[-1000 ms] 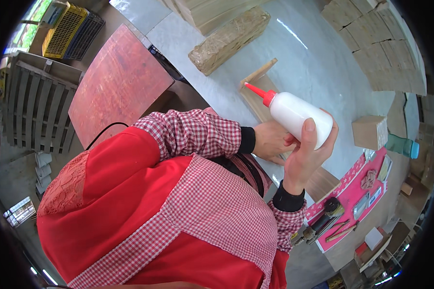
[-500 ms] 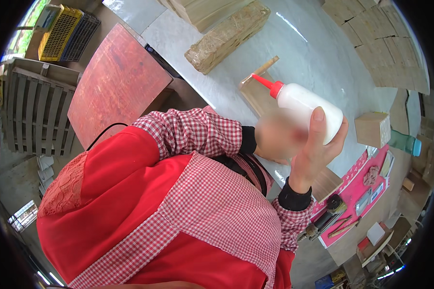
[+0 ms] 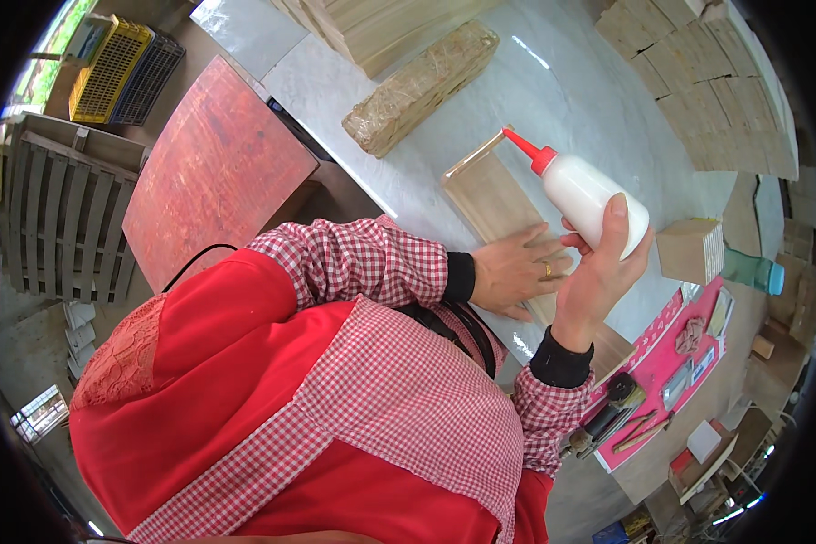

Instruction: Apply wood glue to the edges of wooden boards and join them together using a pneumatic nail gun to assemble wooden boxes.

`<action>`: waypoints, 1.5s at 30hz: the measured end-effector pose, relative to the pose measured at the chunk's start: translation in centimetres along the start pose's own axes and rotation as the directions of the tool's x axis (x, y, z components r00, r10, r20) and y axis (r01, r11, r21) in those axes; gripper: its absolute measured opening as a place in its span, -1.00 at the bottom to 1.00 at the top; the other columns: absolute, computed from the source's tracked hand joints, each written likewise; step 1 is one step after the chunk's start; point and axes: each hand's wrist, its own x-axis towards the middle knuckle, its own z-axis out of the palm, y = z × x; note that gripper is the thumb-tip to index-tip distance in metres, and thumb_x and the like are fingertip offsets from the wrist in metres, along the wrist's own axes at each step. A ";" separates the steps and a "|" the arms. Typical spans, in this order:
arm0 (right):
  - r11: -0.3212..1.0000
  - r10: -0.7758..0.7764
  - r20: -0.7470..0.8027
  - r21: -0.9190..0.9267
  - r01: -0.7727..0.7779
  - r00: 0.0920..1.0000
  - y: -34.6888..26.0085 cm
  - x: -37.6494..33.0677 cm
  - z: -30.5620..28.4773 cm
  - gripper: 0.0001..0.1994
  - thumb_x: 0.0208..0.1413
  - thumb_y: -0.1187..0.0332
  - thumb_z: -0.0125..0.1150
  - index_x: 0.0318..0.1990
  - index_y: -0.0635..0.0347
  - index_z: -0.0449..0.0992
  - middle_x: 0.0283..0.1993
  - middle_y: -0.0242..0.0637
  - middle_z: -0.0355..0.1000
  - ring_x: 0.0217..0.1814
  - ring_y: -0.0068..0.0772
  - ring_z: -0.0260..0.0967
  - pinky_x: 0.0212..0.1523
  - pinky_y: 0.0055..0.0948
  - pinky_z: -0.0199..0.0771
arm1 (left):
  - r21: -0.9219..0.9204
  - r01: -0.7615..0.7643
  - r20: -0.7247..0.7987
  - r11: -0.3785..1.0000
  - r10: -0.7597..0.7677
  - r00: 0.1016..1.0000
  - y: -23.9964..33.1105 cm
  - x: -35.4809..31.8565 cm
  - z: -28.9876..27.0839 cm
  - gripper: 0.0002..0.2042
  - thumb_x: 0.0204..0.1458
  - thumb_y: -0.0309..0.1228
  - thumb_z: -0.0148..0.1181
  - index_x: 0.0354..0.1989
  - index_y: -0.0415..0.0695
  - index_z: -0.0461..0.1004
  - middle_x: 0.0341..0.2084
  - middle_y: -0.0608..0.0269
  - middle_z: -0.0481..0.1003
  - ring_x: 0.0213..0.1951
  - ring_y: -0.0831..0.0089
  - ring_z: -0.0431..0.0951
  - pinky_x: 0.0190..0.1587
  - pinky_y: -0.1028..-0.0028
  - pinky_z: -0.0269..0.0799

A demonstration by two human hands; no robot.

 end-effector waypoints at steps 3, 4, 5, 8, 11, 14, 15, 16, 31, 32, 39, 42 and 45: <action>0.999 0.015 0.009 0.036 -0.015 1.000 -0.4 -0.5 0.0 -0.52 0.22 0.14 0.29 0.12 0.28 0.34 -0.20 -0.17 0.46 -0.50 -0.43 0.39 -0.52 -0.54 0.37 | -0.004 -0.003 -0.008 1.000 0.003 1.000 0.0 0.0 0.1 -0.24 -0.09 0.16 0.30 0.22 -0.07 0.37 0.27 0.13 0.30 0.38 0.09 0.14 0.43 -0.12 -0.12; 0.999 0.012 0.011 0.037 -0.013 1.000 -0.2 -0.5 -0.3 -0.52 0.22 0.14 0.29 0.12 0.28 0.34 -0.20 -0.17 0.46 -0.50 -0.43 0.39 -0.52 -0.54 0.37 | -0.001 -0.003 -0.010 1.000 0.003 1.000 0.0 0.0 0.1 -0.24 -0.09 0.16 0.30 0.22 -0.07 0.37 0.27 0.13 0.30 0.38 0.09 0.14 0.43 -0.12 -0.12; 0.999 -0.034 0.064 0.023 0.033 0.997 0.2 -0.3 -0.7 -0.53 0.21 0.15 0.30 0.12 0.26 0.34 -0.20 -0.18 0.45 -0.51 -0.45 0.37 -0.53 -0.55 0.35 | -0.002 -0.004 -0.013 1.000 0.004 1.000 0.0 0.0 0.1 -0.24 -0.09 0.16 0.30 0.22 -0.08 0.37 0.26 0.13 0.30 0.38 0.09 0.14 0.42 -0.12 -0.12; 0.992 -0.123 0.174 0.004 0.124 0.977 0.8 -0.1 -1.8 -0.53 0.20 0.18 0.33 0.13 0.23 0.33 -0.19 -0.22 0.44 -0.53 -0.49 0.32 -0.53 -0.57 0.31 | -0.002 -0.004 -0.019 1.000 0.004 1.000 0.0 0.0 -0.1 -0.24 -0.09 0.15 0.30 0.22 -0.08 0.37 0.26 0.13 0.30 0.38 0.09 0.14 0.42 -0.12 -0.11; 0.973 -0.165 0.146 -0.140 0.186 0.975 0.5 -0.2 -2.3 -0.55 0.18 0.23 0.36 0.11 0.22 0.34 -0.19 -0.26 0.42 -0.53 -0.56 0.27 -0.54 -0.59 0.26 | 0.007 0.005 0.052 1.000 -0.006 0.999 0.0 0.1 -0.6 -0.25 -0.06 0.17 0.29 0.23 -0.05 0.34 0.27 0.14 0.28 0.40 0.10 0.10 0.42 -0.13 -0.10; 0.960 -0.216 0.126 -0.154 0.235 0.968 0.1 -0.5 -2.1 -0.56 0.18 0.23 0.35 0.10 0.22 0.34 -0.19 -0.27 0.42 -0.52 -0.57 0.27 -0.54 -0.59 0.26 | 0.007 -0.003 0.030 1.000 0.003 1.000 0.1 0.0 -0.7 -0.25 -0.06 0.17 0.29 0.23 -0.06 0.34 0.27 0.14 0.29 0.39 0.09 0.12 0.42 -0.13 -0.10; 0.953 -0.242 0.117 -0.161 0.259 0.963 0.0 -0.5 -2.0 -0.56 0.18 0.24 0.35 0.10 0.21 0.34 -0.19 -0.27 0.41 -0.52 -0.58 0.27 -0.54 -0.59 0.26 | 0.007 -0.006 0.019 1.000 0.006 1.000 0.1 0.0 -0.7 -0.25 -0.06 0.17 0.29 0.23 -0.06 0.34 0.27 0.15 0.29 0.39 0.09 0.12 0.42 -0.13 -0.10; 0.952 -0.241 0.116 -0.162 0.258 0.963 0.0 -0.5 -2.0 -0.56 0.18 0.24 0.35 0.10 0.21 0.34 -0.19 -0.27 0.41 -0.52 -0.58 0.27 -0.54 -0.59 0.26 | 0.006 -0.008 0.020 1.000 0.008 1.000 0.2 0.0 -0.8 -0.25 -0.06 0.17 0.29 0.23 -0.06 0.34 0.27 0.15 0.29 0.39 0.09 0.12 0.42 -0.13 -0.10; 0.853 -0.367 0.292 -0.273 0.445 0.883 0.0 -2.2 -2.6 -0.50 0.08 0.22 0.43 0.12 0.15 0.37 -0.13 -0.32 0.41 -0.32 -0.62 0.34 -0.49 -0.65 0.31 | -0.114 -0.043 -0.166 0.993 0.023 0.986 -0.1 -0.3 -0.1 -0.26 -0.17 0.09 0.39 0.17 -0.08 0.38 0.21 0.15 0.33 0.35 0.11 0.19 0.37 -0.11 -0.01; 0.854 -0.366 0.291 -0.273 0.443 0.884 -0.1 -2.4 -2.7 -0.50 0.08 0.22 0.43 0.12 0.15 0.37 -0.13 -0.32 0.41 -0.32 -0.62 0.34 -0.49 -0.65 0.31 | -0.115 -0.042 -0.165 0.993 0.022 0.986 -0.1 -0.3 0.3 -0.26 -0.17 0.09 0.39 0.17 -0.08 0.38 0.21 0.15 0.33 0.35 0.11 0.19 0.37 -0.11 -0.01; 0.938 -0.193 0.266 -0.232 0.257 0.945 -0.7 -4.1 -4.3 -0.37 0.03 0.08 0.44 0.14 0.25 0.34 -0.01 -0.26 0.35 -0.09 -0.45 0.38 -0.14 -0.48 0.45 | -0.339 -0.006 -0.125 0.941 -0.038 0.991 0.2 0.6 1.5 -0.32 -0.13 0.04 0.37 0.17 -0.02 0.40 0.19 0.17 0.38 0.29 0.17 0.29 0.33 -0.12 0.06; 0.970 -0.194 0.165 -0.113 0.214 0.967 -1.9 -4.7 -7.0 -0.33 0.04 -0.03 0.38 0.15 0.26 0.33 -0.07 -0.25 0.38 -0.20 -0.45 0.41 -0.32 -0.54 0.42 | -0.165 0.008 0.041 0.986 -0.002 0.999 -0.4 0.9 0.0 -0.33 -0.12 0.04 0.36 0.18 0.01 0.41 0.20 0.17 0.38 0.29 0.18 0.29 0.34 -0.14 0.05; 0.970 -0.229 0.011 -0.084 0.230 0.973 -3.2 -5.3 -11.5 -0.28 0.03 -0.11 0.35 0.16 0.27 0.33 -0.13 -0.23 0.40 -0.31 -0.44 0.43 -0.47 -0.58 0.36 | 0.019 -0.019 0.036 1.000 0.019 0.999 -1.9 0.4 -0.9 -0.32 -0.11 0.07 0.34 0.20 0.04 0.41 0.23 0.15 0.35 0.32 0.18 0.26 0.36 -0.21 0.00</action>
